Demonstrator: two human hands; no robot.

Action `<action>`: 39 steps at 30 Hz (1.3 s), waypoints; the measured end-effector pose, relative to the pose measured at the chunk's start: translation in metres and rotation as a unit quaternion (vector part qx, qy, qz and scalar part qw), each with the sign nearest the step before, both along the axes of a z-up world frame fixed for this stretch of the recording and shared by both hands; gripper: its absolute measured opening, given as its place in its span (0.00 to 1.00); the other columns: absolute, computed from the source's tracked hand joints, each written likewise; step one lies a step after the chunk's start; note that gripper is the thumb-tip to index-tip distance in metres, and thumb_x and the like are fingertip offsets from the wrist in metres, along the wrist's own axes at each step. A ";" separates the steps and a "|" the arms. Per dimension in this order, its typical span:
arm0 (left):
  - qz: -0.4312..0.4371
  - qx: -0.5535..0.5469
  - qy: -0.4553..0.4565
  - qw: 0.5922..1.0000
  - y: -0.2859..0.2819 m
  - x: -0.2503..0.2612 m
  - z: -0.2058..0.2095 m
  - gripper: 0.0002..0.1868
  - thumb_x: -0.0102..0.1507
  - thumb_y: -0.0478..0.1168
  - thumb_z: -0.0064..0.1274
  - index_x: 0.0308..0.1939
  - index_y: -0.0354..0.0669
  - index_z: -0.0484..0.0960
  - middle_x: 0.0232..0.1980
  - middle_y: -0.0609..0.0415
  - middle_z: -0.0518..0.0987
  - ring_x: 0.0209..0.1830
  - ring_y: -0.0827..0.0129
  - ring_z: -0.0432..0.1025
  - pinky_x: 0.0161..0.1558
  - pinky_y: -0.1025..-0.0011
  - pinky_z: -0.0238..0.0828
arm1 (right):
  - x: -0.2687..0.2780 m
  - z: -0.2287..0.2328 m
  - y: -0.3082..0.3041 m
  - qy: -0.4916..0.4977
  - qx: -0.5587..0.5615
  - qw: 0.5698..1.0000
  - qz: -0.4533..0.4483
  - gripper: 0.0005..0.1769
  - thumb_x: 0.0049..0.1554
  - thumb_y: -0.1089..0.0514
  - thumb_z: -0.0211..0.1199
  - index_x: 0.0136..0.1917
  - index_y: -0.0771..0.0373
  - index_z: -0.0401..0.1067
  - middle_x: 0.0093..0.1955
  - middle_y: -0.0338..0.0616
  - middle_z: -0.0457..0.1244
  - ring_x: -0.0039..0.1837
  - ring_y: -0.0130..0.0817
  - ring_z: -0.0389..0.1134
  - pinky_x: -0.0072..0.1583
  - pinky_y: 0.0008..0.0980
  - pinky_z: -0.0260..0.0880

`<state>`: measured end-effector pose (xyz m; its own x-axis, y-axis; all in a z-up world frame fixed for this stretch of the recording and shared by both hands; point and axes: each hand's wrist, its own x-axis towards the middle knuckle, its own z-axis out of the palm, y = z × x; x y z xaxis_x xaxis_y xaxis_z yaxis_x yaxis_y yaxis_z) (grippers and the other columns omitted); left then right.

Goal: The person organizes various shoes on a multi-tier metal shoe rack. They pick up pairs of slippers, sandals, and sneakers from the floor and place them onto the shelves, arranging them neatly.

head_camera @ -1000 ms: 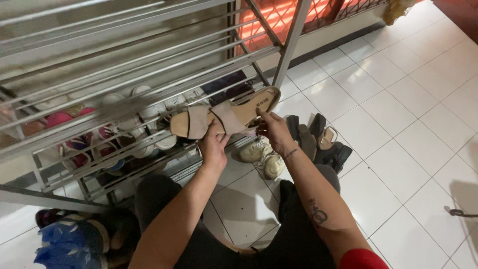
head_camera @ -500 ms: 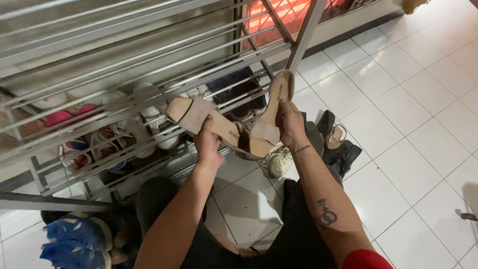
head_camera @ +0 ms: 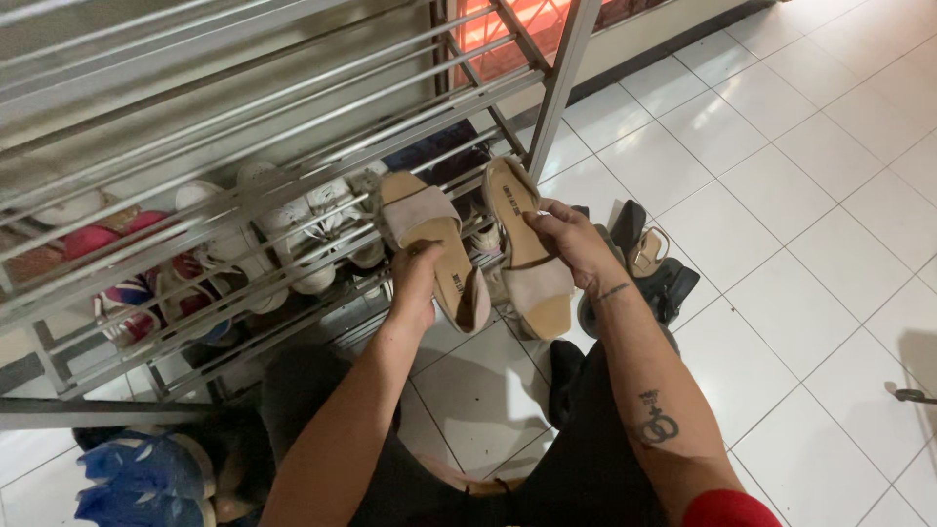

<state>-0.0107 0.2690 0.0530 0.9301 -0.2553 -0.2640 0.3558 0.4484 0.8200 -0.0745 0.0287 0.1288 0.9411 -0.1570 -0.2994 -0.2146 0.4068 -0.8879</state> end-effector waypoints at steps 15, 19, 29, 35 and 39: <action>-0.067 -0.047 0.034 0.996 0.003 -0.012 0.039 0.18 0.61 0.39 0.56 0.54 0.38 0.75 0.50 0.48 0.79 0.48 0.60 0.77 0.50 0.60 0.76 | -0.004 0.007 0.012 -0.049 -0.048 0.998 0.000 0.55 0.52 0.69 0.59 0.85 0.51 0.37 0.64 0.48 0.65 0.55 0.36 0.73 0.49 0.38 0.77; -0.065 -0.076 0.004 0.995 0.001 -0.018 0.049 0.23 0.64 0.43 0.56 0.61 0.37 0.75 0.54 0.49 0.80 0.54 0.62 0.77 0.54 0.62 0.75 | -0.003 0.005 0.013 -0.050 -0.032 0.997 -0.042 0.55 0.54 0.69 0.61 0.86 0.45 0.38 0.63 0.51 0.64 0.53 0.39 0.71 0.45 0.38 0.70; -0.033 -0.044 -0.053 0.997 -0.003 -0.014 0.040 0.29 0.60 0.36 0.61 0.64 0.38 0.70 0.60 0.48 0.77 0.60 0.60 0.73 0.61 0.59 0.72 | 0.003 -0.003 0.028 -0.078 -0.034 0.980 -0.178 0.48 0.51 0.69 0.60 0.78 0.48 0.43 0.59 0.48 0.63 0.52 0.40 0.73 0.48 0.48 0.78; -0.053 -0.066 -0.073 0.994 0.022 0.009 0.046 0.23 0.61 0.36 0.58 0.60 0.36 0.76 0.57 0.47 0.79 0.56 0.58 0.76 0.58 0.60 0.74 | -0.001 0.015 0.001 -0.052 -0.047 0.979 -0.191 0.25 0.62 0.49 0.55 0.69 0.56 0.57 0.50 0.49 0.67 0.42 0.36 0.71 0.41 0.34 0.71; -0.059 -0.038 -0.050 0.996 0.028 0.016 0.053 0.23 0.61 0.38 0.57 0.60 0.38 0.75 0.56 0.49 0.79 0.57 0.60 0.75 0.58 0.62 0.73 | -0.018 0.027 -0.009 -0.009 -0.143 0.986 -0.085 0.19 0.63 0.49 0.56 0.63 0.60 0.69 0.44 0.46 0.64 0.34 0.27 0.59 0.35 0.26 0.57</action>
